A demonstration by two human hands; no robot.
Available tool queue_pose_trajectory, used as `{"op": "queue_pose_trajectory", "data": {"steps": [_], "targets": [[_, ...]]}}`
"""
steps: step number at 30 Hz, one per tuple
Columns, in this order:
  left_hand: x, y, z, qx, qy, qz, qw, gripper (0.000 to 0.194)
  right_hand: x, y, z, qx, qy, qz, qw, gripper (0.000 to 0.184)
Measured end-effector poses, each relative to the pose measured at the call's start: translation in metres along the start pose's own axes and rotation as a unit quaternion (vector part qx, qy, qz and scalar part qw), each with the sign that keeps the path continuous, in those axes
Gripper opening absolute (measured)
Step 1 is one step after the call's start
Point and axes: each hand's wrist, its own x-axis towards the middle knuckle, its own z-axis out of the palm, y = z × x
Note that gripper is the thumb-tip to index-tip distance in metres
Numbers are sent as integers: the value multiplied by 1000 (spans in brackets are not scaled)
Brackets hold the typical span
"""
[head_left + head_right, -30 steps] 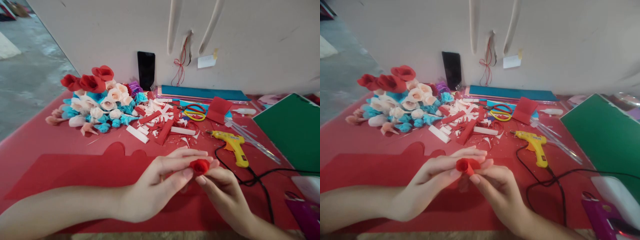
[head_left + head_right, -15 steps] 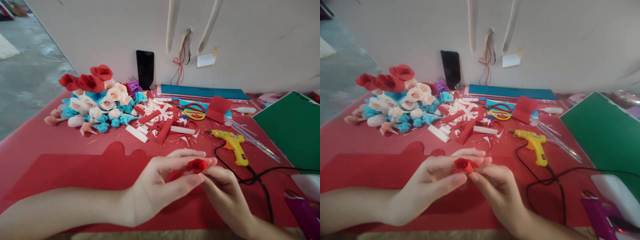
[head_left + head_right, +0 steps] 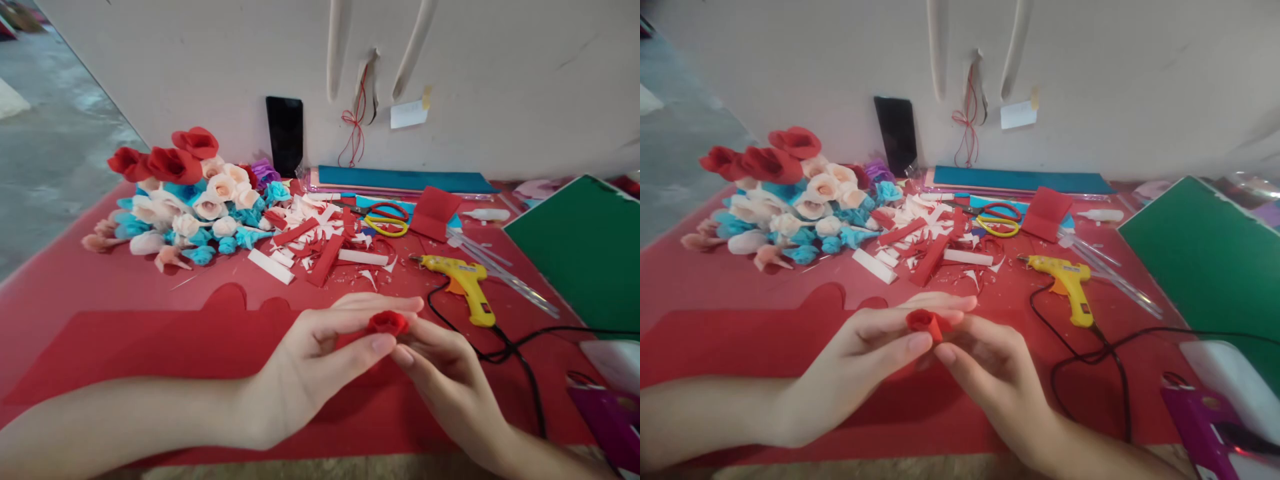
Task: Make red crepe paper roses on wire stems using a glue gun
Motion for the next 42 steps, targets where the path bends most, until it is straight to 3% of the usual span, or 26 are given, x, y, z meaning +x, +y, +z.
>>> {"op": "queue_pose_trajectory", "data": {"steps": [5,9,12,13,15,17,20,27,38,42], "targets": [[-2,-5,2,-30,6,-30,999,20,-1,-2,1,-51,42,-9,998,22],[-3,-8,0,-49,-10,-57,997,20,-2,-9,-2,-74,12,25,997,15],[3,-4,-9,-37,-2,-16,999,27,0,-23,-7,-70,-24,67,995,16],[6,-2,-14,-17,8,26,999,30,1,-27,-9,-74,-44,88,992,17],[11,4,-23,74,-13,81,994,28,5,-35,-14,-85,-84,131,984,19],[15,9,-31,208,-106,112,966,30,8,-39,-18,-90,-109,170,975,19],[18,11,-35,335,-172,175,910,40,11,-38,-24,-90,-138,221,961,20],[23,11,-35,429,-249,304,813,26,8,-33,-29,-151,-203,229,940,21],[18,11,-37,498,-208,364,759,13,0,-30,-28,-164,-171,180,955,22],[19,13,-36,494,-189,380,759,15,-3,-29,-25,-161,-148,151,964,22]]}}
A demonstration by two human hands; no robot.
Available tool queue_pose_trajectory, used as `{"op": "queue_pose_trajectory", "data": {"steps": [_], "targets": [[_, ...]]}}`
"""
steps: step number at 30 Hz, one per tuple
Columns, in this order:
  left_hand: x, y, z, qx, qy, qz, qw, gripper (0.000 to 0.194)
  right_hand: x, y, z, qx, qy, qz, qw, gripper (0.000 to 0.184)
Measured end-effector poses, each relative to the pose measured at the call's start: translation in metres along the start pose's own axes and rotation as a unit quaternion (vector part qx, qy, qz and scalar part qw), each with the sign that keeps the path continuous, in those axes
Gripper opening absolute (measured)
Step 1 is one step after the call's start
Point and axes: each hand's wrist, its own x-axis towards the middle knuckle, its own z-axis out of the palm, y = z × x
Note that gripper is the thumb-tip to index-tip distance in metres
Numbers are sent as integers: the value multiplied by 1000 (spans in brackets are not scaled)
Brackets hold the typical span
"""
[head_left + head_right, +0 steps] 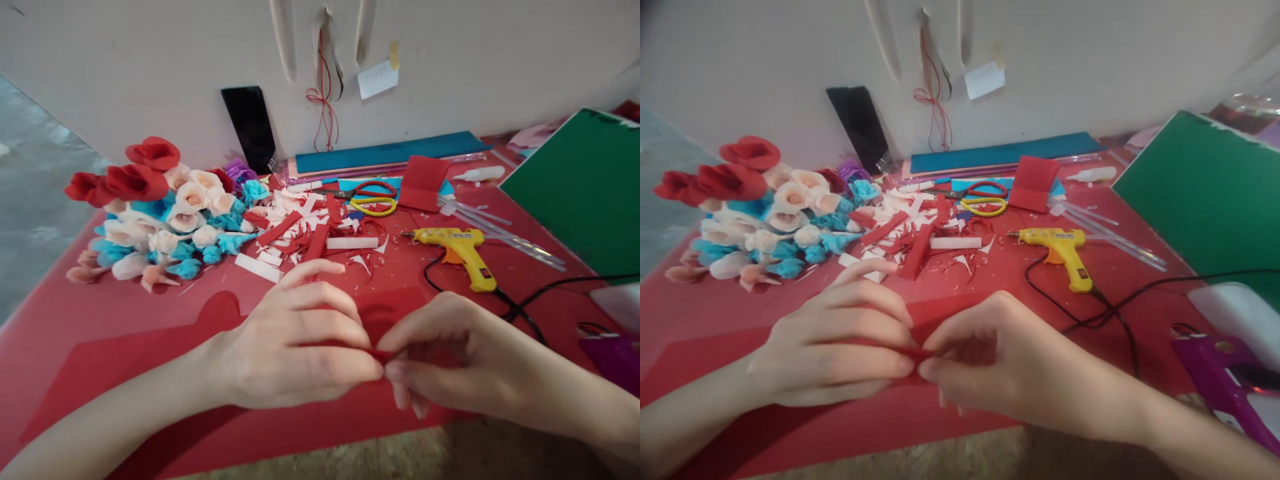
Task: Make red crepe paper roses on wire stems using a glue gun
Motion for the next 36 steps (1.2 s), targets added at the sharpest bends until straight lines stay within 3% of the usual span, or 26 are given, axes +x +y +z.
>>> {"op": "queue_pose_trajectory", "data": {"steps": [7,13,24,30,36], "targets": [[3,-1,3,-40,23,-29,999,11,0,8,0,-10,11,-14,1000,13],[5,-2,4,-73,43,-60,995,12,6,-2,-1,8,5,22,1000,30],[4,-1,9,-135,43,-123,982,11,9,-5,-5,21,-32,40,998,22],[4,0,8,-130,43,-113,984,10,9,-6,-5,18,-33,34,999,26],[4,-3,7,-111,56,-89,988,19,8,-2,-6,-58,-30,21,998,30]]}}
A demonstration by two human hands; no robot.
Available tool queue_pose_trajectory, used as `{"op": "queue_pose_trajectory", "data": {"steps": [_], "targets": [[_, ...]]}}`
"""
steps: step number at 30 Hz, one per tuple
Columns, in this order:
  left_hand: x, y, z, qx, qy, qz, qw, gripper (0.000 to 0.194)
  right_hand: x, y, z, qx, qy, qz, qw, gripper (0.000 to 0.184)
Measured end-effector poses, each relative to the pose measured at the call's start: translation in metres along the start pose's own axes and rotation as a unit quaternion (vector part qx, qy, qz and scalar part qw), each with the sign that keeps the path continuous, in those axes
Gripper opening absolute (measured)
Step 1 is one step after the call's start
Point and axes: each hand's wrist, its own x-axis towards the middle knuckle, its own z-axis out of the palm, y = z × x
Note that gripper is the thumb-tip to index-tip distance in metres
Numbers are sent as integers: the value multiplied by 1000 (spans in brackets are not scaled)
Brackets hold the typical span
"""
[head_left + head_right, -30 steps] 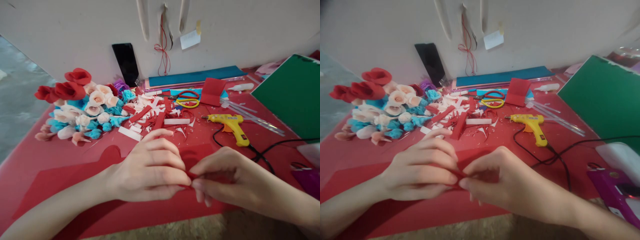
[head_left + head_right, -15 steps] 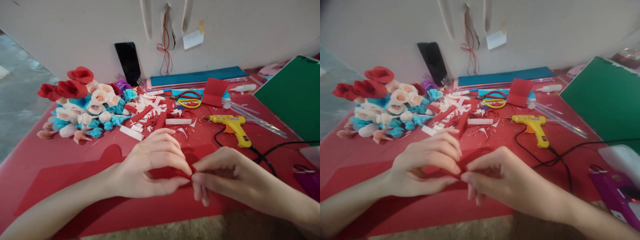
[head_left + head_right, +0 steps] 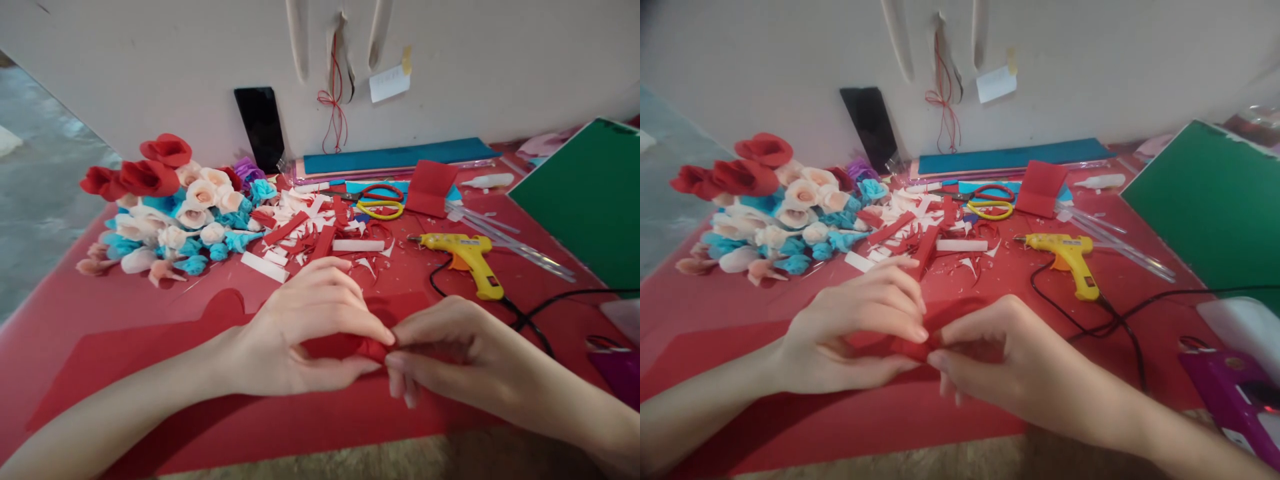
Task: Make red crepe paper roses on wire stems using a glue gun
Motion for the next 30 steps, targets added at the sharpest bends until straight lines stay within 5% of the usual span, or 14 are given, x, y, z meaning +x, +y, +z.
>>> {"op": "queue_pose_trajectory", "data": {"steps": [6,30], "targets": [[0,1,-3,34,1,8,999,28,0,-1,1,-13,7,9,1000,29],[1,4,-9,84,25,24,996,12,-2,-3,4,-96,53,-39,993,27]]}}
